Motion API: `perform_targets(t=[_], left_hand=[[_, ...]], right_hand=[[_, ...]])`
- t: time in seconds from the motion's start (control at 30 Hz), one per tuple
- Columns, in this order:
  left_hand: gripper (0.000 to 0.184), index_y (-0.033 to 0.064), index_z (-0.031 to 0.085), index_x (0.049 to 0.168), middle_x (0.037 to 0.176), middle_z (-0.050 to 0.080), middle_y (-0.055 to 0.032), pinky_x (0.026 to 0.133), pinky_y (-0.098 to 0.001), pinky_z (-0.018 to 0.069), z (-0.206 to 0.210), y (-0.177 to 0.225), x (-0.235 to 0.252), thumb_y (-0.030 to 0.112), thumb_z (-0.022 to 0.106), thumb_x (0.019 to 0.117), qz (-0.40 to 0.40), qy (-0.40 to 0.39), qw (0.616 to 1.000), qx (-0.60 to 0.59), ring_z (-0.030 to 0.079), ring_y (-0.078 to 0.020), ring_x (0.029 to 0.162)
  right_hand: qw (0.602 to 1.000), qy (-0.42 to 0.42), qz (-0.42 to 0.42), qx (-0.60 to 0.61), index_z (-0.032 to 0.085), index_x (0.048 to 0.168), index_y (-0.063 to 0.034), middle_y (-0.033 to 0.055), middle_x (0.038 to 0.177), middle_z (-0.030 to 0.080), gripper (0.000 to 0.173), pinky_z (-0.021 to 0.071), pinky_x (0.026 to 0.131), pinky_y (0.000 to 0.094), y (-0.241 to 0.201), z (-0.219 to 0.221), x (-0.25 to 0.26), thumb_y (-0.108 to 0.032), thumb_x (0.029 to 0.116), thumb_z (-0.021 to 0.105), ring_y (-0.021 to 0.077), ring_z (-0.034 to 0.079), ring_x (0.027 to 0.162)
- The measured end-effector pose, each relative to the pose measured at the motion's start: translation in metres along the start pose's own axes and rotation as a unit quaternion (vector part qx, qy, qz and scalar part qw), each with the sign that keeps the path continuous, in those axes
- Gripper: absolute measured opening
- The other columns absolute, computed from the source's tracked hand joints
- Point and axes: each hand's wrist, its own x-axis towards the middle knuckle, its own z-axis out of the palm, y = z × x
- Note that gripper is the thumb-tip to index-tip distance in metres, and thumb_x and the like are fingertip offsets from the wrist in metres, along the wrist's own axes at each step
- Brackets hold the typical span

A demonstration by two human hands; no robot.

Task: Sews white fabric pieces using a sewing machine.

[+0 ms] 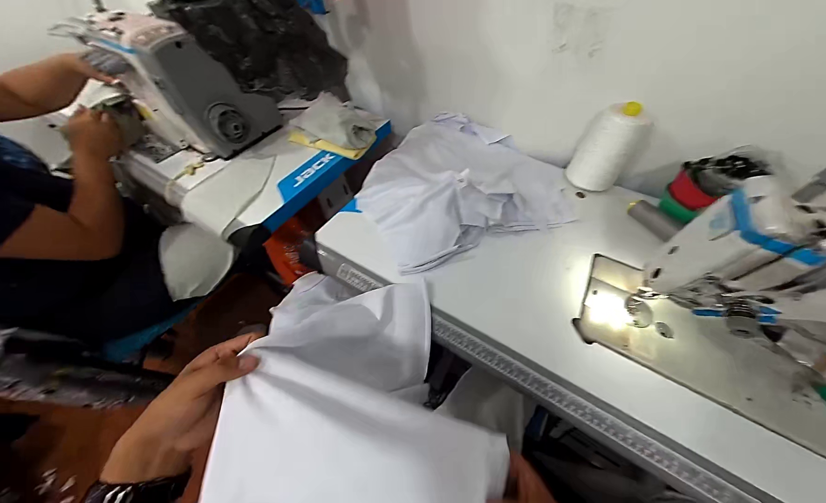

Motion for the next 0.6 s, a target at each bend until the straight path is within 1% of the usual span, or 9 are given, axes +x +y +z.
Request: perform_targets(t=[0.03,0.1,0.13,0.27,0.33,0.4,0.47,0.53,0.6], left_hand=[[0.014,0.0177,0.073,0.097,0.081,0.074,0.0001,0.058,-0.0227,0.0603,-0.012,-0.004,-0.001,0.028,0.067,0.0889,-0.016,0.032,0.999,0.012,0.07,-0.0041,0.067],[0.021,0.0164,0.061,0.095,0.076,0.068,0.0043,0.057,-0.0204,0.0563,-0.035,-0.006,0.011,0.018,0.041,0.1033,-0.037,0.11,0.991,0.064,0.065,-0.0015,0.064],[0.023,0.0165,0.059,0.098,0.075,0.067,0.0055,0.059,-0.0216,0.0565,-0.046,-0.006,0.021,0.018,0.038,0.1069,-0.028,0.157,0.985,0.064,0.064,-0.0018,0.065],[0.013,0.0241,0.059,0.101,0.084,0.067,0.0097,0.071,-0.0254,0.0577,-0.085,0.022,0.042,0.024,0.047,0.106,0.136,0.228,0.964,-0.001,0.065,-0.0029,0.077],[0.015,0.0284,0.059,0.106,0.09,0.067,0.013,0.075,-0.0223,0.0576,-0.092,0.044,0.029,0.023,0.045,0.1079,0.2,0.24,0.95,0.028,0.065,-0.0001,0.082],[0.018,0.0281,0.063,0.107,0.09,0.069,0.0146,0.069,-0.0175,0.0577,-0.099,0.049,0.009,0.018,0.048,0.1066,0.21,0.265,0.936,0.093,0.066,0.003,0.077],[0.014,0.0177,0.062,0.11,0.088,0.068,0.0091,0.065,-0.0185,0.0582,-0.119,0.029,-0.003,0.011,0.052,0.1037,0.138,0.274,0.931,0.198,0.065,0.0011,0.072],[0.015,0.0021,0.064,0.113,0.09,0.067,-0.0061,0.07,-0.0329,0.0575,-0.139,-0.015,0.002,0.006,0.059,0.0999,0.021,0.236,0.892,0.385,0.064,-0.0126,0.076],[0.025,-0.0029,0.07,0.118,0.107,0.07,-0.0281,0.085,-0.0686,0.0514,-0.121,-0.05,0.019,0.011,0.065,0.0988,-0.097,0.172,0.806,0.558,0.067,-0.0455,0.098]], right_hand=[[0.998,0.046,0.043,0.008,0.066,0.118,-0.0226,-0.0093,0.1,0.077,0.026,0.0612,0.082,0.0254,0.0,0.008,0.021,-0.016,0.0926,0.07,0.0024,0.072,0.089],[0.984,0.107,0.134,0.044,0.055,0.119,-0.0093,0.001,0.095,0.074,0.017,0.0625,0.078,0.0313,0.012,0.015,0.082,-0.014,0.1021,0.054,0.011,0.073,0.085],[0.976,0.142,0.159,0.047,0.054,0.121,-0.0062,0.0045,0.094,0.072,0.019,0.0615,0.078,0.0336,0.02,0.019,0.114,-0.014,0.1053,0.049,0.0137,0.072,0.085],[0.989,0.127,0.051,-0.056,0.056,0.131,-0.0144,0.0012,0.11,0.069,0.028,0.0592,0.085,0.0346,0.027,0.048,0.191,-0.025,0.1054,0.055,0.0111,0.069,0.095],[0.985,0.101,-0.012,-0.137,0.054,0.135,-0.0194,-0.0002,0.111,0.069,0.033,0.0604,0.078,0.031,0.016,0.062,0.204,-0.027,0.1037,0.06,0.009,0.069,0.09],[0.977,0.097,-0.032,-0.187,0.053,0.138,-0.02,0.0016,0.108,0.07,0.038,0.0606,0.07,0.031,0.02,0.066,0.207,-0.025,0.1019,0.064,0.0112,0.07,0.084],[0.963,0.119,-0.022,-0.24,0.053,0.136,-0.0163,0.0048,0.103,0.072,0.039,0.0608,0.067,0.0359,0.05,0.051,0.204,-0.025,0.1003,0.066,0.0159,0.071,0.081],[0.953,0.148,0.034,-0.262,0.055,0.133,-0.0072,0.0107,0.103,0.072,0.042,0.0611,0.075,0.0415,0.098,0.019,0.195,-0.021,0.0968,0.069,0.0207,0.071,0.087],[0.937,0.149,0.16,-0.273,0.052,0.137,0.0003,0.0164,0.113,0.069,0.05,0.0597,0.086,0.0424,0.145,-0.019,0.166,-0.021,0.0952,0.07,0.0227,0.07,0.098]])
